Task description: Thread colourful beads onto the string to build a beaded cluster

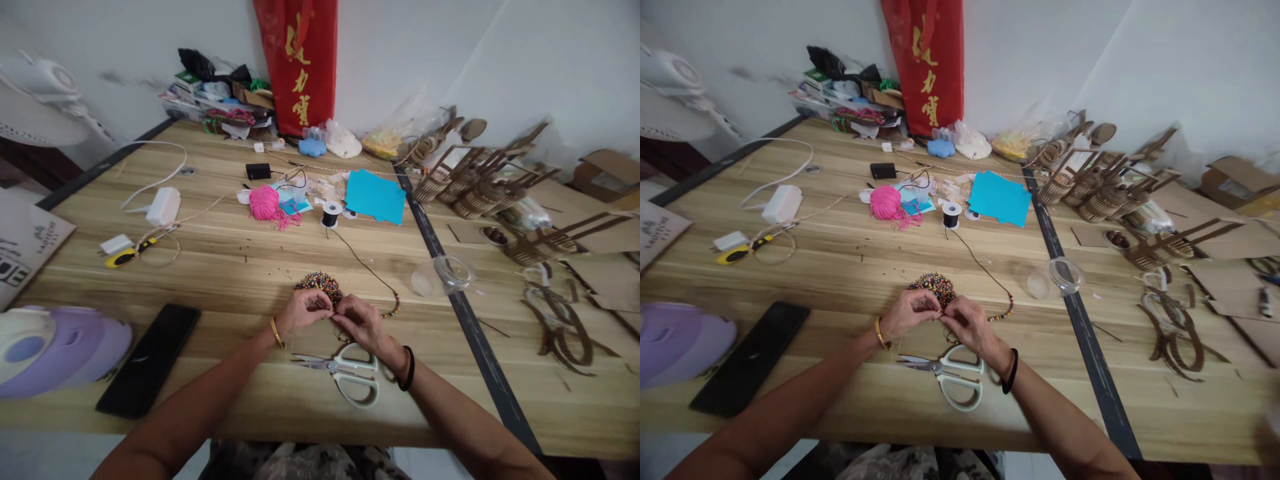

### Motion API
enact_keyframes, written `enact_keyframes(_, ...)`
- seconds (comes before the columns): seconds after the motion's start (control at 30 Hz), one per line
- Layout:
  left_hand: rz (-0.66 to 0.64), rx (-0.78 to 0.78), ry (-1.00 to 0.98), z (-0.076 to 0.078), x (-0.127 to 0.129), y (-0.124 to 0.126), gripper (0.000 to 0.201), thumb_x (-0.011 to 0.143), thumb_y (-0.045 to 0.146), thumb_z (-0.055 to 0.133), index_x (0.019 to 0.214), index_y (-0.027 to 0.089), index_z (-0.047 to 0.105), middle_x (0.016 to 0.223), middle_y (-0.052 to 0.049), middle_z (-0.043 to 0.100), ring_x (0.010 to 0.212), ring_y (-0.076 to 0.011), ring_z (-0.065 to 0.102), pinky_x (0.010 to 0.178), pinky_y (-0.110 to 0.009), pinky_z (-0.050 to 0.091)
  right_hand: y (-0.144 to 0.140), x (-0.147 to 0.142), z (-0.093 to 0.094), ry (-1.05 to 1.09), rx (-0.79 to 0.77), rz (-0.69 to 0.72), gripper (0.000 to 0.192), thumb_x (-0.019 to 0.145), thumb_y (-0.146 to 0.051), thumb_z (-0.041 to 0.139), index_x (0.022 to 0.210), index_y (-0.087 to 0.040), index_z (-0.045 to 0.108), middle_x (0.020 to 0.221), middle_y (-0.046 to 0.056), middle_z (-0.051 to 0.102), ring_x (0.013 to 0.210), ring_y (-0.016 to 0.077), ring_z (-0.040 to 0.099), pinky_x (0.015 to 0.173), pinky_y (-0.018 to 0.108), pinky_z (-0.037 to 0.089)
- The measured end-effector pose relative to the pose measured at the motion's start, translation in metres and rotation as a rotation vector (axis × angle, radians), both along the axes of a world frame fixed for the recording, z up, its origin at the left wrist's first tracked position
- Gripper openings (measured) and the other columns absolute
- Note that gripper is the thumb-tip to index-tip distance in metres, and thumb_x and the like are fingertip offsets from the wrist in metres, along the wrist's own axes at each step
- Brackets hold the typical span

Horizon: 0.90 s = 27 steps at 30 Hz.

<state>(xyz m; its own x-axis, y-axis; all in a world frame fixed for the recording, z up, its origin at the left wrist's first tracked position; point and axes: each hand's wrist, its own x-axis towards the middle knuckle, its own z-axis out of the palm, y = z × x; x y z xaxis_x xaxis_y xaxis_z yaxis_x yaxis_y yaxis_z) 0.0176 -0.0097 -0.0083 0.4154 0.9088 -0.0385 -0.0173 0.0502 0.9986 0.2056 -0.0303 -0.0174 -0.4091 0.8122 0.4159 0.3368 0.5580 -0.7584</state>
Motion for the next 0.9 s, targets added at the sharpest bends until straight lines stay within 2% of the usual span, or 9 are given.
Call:
enact_keyframes(0.43,0.019,-0.025,0.005,0.0008,0.0009,0.0000,0.018,0.063,0.023,0.074,0.070,0.010,0.065,0.065,-0.002,0.063,0.060,-0.0094,0.056,0.061,-0.021,0.046,-0.0003,0.0001,0.0006,0.007,0.000,-0.008,0.011,0.089,-0.027,0.056,0.083,-0.019,0.055,0.076,0.003,0.057,0.069,0.0139,0.054,0.063,0.026,0.044)
enact_keyframes(0.63,0.033,0.004,0.024,-0.0022,0.0003,0.0007,0.016,0.063,0.021,0.073,0.071,0.009,0.066,0.066,-0.002,0.064,0.060,-0.0096,0.057,0.061,-0.020,0.046,-0.0001,-0.0001,0.0027,0.011,0.018,0.007,0.009,0.091,-0.025,0.054,0.086,-0.018,0.057,0.076,0.004,0.058,0.070,0.0141,0.054,0.064,0.026,0.045)
enact_keyframes(0.9,0.036,0.040,0.028,0.0011,-0.0003,0.0009,0.012,0.064,0.019,0.073,0.070,0.010,0.068,0.070,-0.004,0.067,0.065,-0.0120,0.060,0.065,-0.022,0.050,0.0002,-0.0004,0.0045,0.002,0.043,0.001,0.009,0.091,-0.022,0.052,0.087,-0.019,0.059,0.078,0.004,0.059,0.072,0.0148,0.055,0.066,0.027,0.046)
